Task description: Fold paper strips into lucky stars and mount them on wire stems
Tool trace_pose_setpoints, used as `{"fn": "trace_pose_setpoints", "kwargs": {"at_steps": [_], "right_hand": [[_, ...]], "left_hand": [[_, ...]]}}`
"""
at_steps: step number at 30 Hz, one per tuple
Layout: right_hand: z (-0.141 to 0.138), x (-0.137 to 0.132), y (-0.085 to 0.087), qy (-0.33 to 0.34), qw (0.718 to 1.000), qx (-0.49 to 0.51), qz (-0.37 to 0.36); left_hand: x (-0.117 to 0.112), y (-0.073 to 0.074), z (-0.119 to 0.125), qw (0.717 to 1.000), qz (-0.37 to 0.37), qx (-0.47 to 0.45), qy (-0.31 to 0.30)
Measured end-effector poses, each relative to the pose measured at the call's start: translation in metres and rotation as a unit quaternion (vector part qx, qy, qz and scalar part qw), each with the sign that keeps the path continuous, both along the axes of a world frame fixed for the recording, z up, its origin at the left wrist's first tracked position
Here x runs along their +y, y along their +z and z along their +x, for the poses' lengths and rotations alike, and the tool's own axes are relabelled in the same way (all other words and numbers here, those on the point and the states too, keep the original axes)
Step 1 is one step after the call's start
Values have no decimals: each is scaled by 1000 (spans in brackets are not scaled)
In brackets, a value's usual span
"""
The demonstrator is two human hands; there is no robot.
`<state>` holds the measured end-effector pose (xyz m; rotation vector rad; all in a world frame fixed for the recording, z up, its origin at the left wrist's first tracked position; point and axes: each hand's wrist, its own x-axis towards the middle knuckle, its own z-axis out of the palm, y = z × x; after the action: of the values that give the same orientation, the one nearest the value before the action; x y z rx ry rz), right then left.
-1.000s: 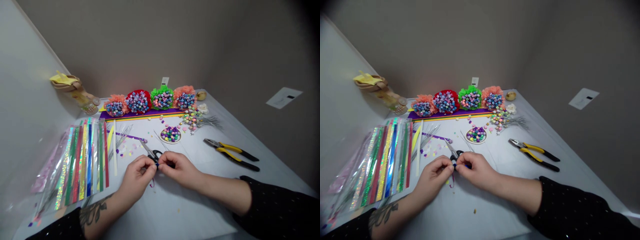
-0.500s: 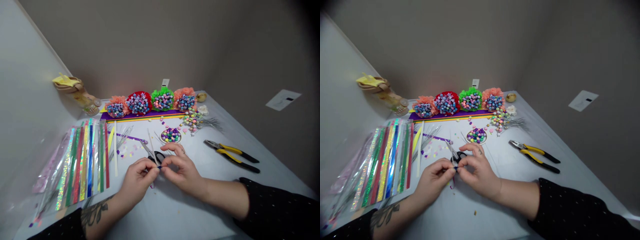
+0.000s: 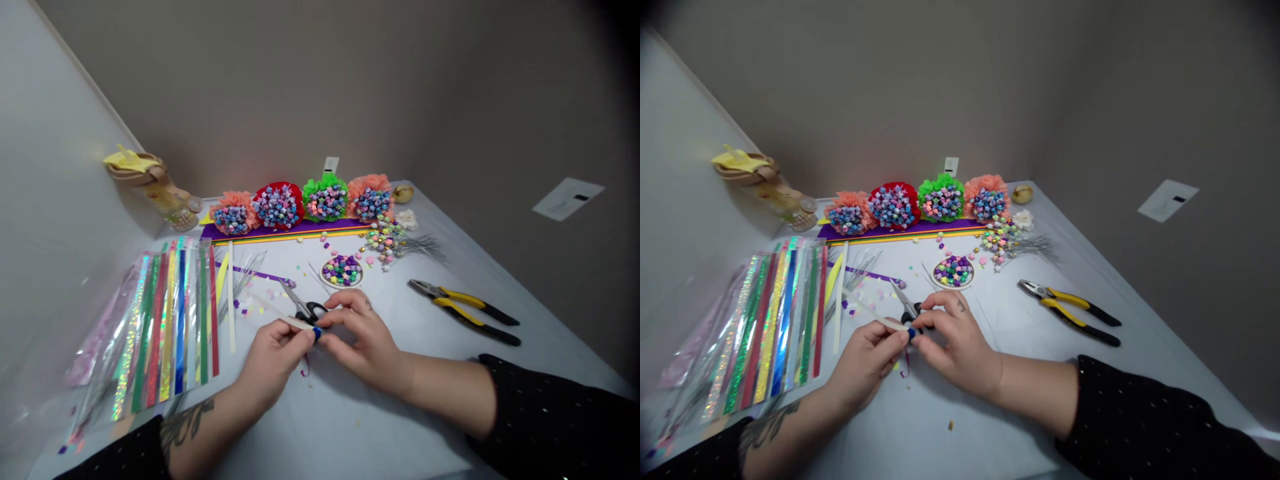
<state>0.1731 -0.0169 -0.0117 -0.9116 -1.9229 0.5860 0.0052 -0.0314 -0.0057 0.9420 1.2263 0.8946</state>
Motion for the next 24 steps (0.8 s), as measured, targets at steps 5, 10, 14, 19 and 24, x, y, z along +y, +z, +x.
{"fn": "trace_pose_setpoints", "kwargs": {"at_steps": [5,10,14,19,24], "right_hand": [[1,-1,3,-22,995,-42,87],[1,0,4,-16,991,-64,117],[2,1,4,-16,991,-70,113],[1,1,3,10,999,-32,16],[-1,2,3,41,994,16,-97]], "left_hand": [[0,0,2,997,-60,-51,-11],[0,2,2,997,-65,-47,-16],[0,-1,1,999,-45,-13,5],[-1,-6,-3,999,14,30,3],[-1,-4,-6,990,84,107,-28]]}}
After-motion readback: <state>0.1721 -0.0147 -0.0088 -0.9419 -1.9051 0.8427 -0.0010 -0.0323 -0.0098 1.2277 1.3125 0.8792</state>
